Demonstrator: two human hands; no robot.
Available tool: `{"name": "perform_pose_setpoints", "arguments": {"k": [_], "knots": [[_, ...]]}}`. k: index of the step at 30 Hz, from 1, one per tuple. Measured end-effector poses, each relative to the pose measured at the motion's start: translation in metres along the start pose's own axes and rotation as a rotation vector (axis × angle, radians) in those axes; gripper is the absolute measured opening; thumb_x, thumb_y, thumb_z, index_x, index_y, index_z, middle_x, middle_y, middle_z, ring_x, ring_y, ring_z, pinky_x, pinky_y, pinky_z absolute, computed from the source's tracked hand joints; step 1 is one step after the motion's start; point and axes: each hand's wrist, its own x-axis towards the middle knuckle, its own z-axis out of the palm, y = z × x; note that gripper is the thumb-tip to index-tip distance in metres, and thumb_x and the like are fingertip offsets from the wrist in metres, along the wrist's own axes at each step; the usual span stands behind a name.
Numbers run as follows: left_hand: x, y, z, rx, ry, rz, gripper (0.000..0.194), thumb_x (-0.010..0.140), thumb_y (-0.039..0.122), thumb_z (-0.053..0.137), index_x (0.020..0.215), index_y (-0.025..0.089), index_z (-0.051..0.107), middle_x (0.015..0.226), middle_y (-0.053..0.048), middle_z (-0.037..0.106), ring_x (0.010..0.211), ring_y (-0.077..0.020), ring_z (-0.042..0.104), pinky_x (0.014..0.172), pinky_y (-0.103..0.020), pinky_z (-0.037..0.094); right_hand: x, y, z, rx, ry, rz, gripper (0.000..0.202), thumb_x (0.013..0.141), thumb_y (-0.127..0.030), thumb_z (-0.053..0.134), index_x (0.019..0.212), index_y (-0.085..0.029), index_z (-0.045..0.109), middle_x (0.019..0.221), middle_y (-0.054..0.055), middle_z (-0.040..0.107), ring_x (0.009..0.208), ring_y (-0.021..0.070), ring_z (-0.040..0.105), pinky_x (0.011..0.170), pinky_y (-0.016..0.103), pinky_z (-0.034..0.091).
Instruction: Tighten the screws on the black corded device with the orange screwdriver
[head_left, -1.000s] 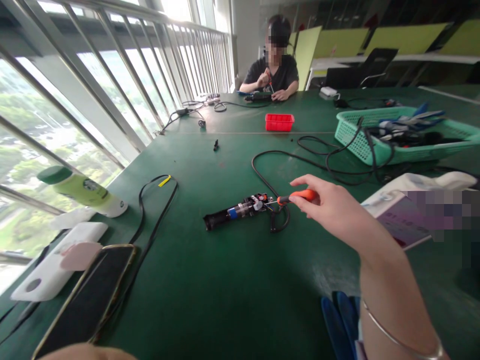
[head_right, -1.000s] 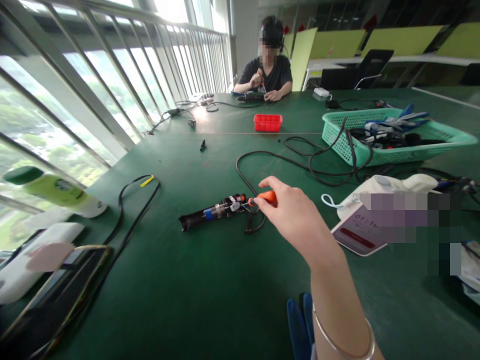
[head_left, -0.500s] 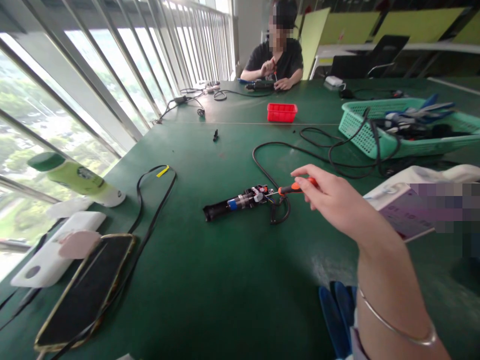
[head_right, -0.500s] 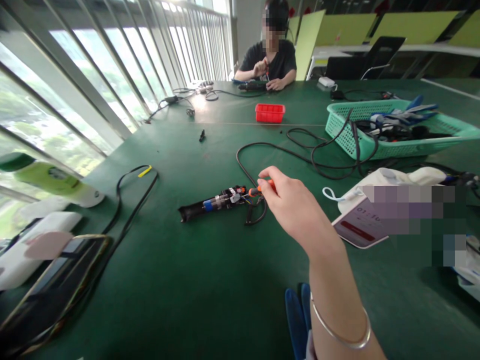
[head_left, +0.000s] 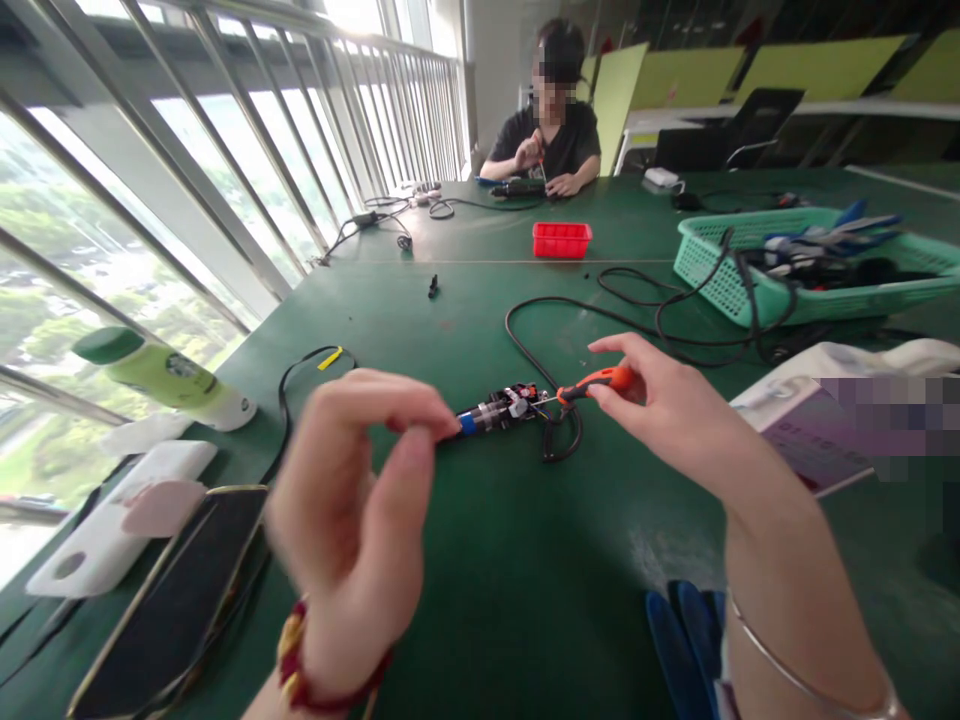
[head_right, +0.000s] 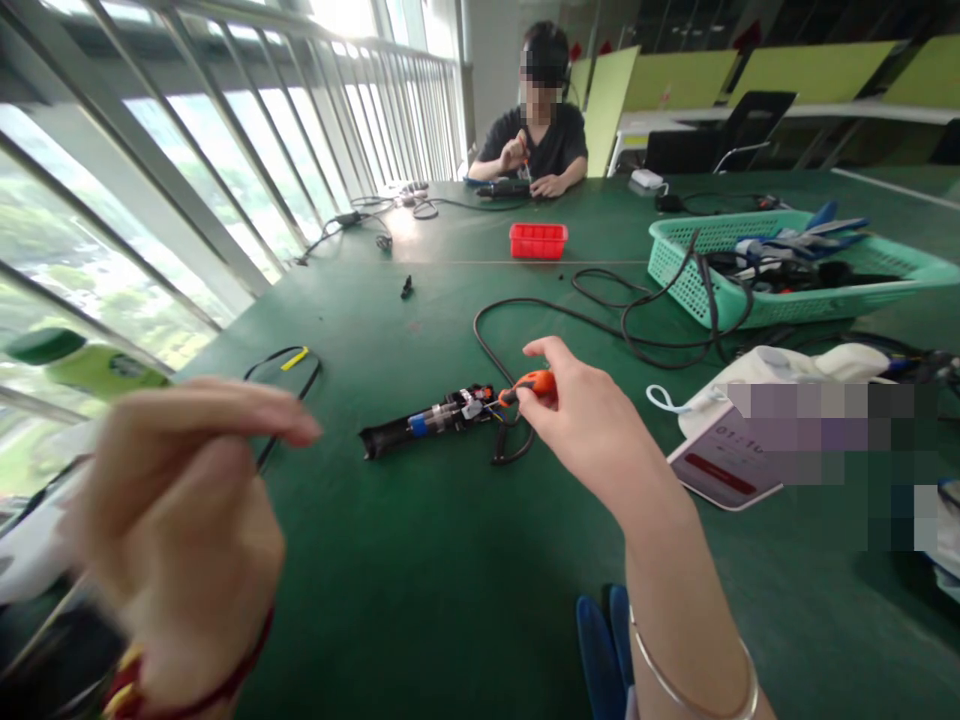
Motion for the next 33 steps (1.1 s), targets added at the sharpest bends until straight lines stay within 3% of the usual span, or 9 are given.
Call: {"name": "perform_pose_setpoints", "arguments": {"k": [2,4,8,14,19,23,26,30,33], "knots": [[0.026,-0.018,0.025,0.188,-0.235,-0.043,0.012,0.086,0.024,0.049,0.090,0.019,0.059,0.088,-0.002,0.062,0.084,-0.0150,0.058,0.074,-0.029,0.048,0.000,0.002,-0.001,-0.027,0.040,-0.009,0.038,0.077,-0.027,0.054,0.115,-0.023,0.050,0.079,0.003,0.066,0.069,0.0176,0.062,0.057,0.026,0.041],[0.033,-0.042,0.045,0.380,-0.416,-0.125,0.018,0.086,0.024,0.046,0.100,0.020,0.057,0.100,-0.004,0.061,0.094,-0.0182,0.057,0.082,-0.033,0.046,0.000,0.003,-0.001,-0.002,-0.008,0.022,0.032,0.080,-0.032,0.052,0.110,-0.023,0.053,0.071,0.002,0.065,0.060,0.0165,0.061,0.053,0.025,0.040],[0.012,-0.086,0.066,0.615,-0.531,-0.093,0.033,0.089,0.032,0.042,0.119,0.020,0.049,0.123,-0.008,0.054,0.114,-0.0225,0.049,0.099,-0.040,0.035,0.000,0.003,-0.003,0.054,-0.131,0.081,0.032,0.087,-0.045,0.038,0.096,-0.022,0.059,0.053,-0.001,0.058,0.041,0.0130,0.053,0.043,0.023,0.035],[-0.004,-0.103,0.073,0.754,-0.683,-0.042,0.038,0.089,0.033,0.041,0.123,0.018,0.046,0.117,-0.009,0.059,0.107,-0.0245,0.052,0.096,-0.040,0.036,0.001,0.004,-0.003,-0.025,0.015,-0.008,0.036,0.079,-0.025,0.051,0.115,-0.025,0.050,0.077,0.002,0.065,0.063,0.0157,0.060,0.055,0.024,0.040],[0.006,-0.093,0.067,0.733,-0.752,-0.219,0.027,0.080,0.032,0.055,0.105,0.020,0.054,0.102,-0.005,0.063,0.095,-0.0235,0.057,0.080,-0.034,0.043,0.001,0.002,-0.003,0.022,-0.156,0.087,0.029,0.085,-0.044,0.040,0.100,-0.026,0.058,0.059,-0.001,0.059,0.050,0.0145,0.054,0.046,0.023,0.034],[0.008,-0.090,0.059,0.668,-0.791,-0.424,0.028,0.079,0.032,0.054,0.103,0.019,0.055,0.099,-0.005,0.061,0.094,-0.0217,0.058,0.078,-0.030,0.045,-0.002,-0.005,-0.002,0.036,-0.291,-0.040,0.024,0.083,-0.040,0.047,0.097,-0.027,0.061,0.068,-0.001,0.061,0.060,0.0145,0.057,0.052,0.023,0.036],[0.007,-0.094,0.051,0.717,-0.762,-0.430,0.026,0.080,0.035,0.051,0.101,0.021,0.057,0.096,-0.005,0.060,0.094,-0.0217,0.058,0.076,-0.029,0.045,-0.004,-0.008,0.005,0.031,-0.407,-0.135,0.025,0.080,-0.034,0.052,0.102,-0.028,0.061,0.075,-0.001,0.062,0.064,0.0139,0.057,0.057,0.023,0.037],[0.007,-0.103,0.038,0.808,-0.647,-0.396,0.029,0.082,0.035,0.048,0.106,0.022,0.055,0.104,-0.004,0.060,0.095,-0.0221,0.059,0.069,-0.028,0.045,-0.001,0.003,0.023,0.059,-0.582,-0.099,0.035,0.080,-0.029,0.050,0.115,-0.027,0.055,0.072,0.000,0.060,0.055,0.0121,0.053,0.051,0.022,0.035],[0.008,-0.114,0.026,0.926,-0.530,-0.386,0.031,0.081,0.033,0.048,0.110,0.022,0.054,0.106,-0.004,0.062,0.095,-0.0246,0.059,0.066,-0.030,0.044,0.008,0.016,0.039,0.047,-0.538,-0.064,0.021,0.080,-0.024,0.048,0.095,-0.020,0.062,0.071,0.002,0.060,0.057,0.0123,0.053,0.051,0.022,0.034]]}}
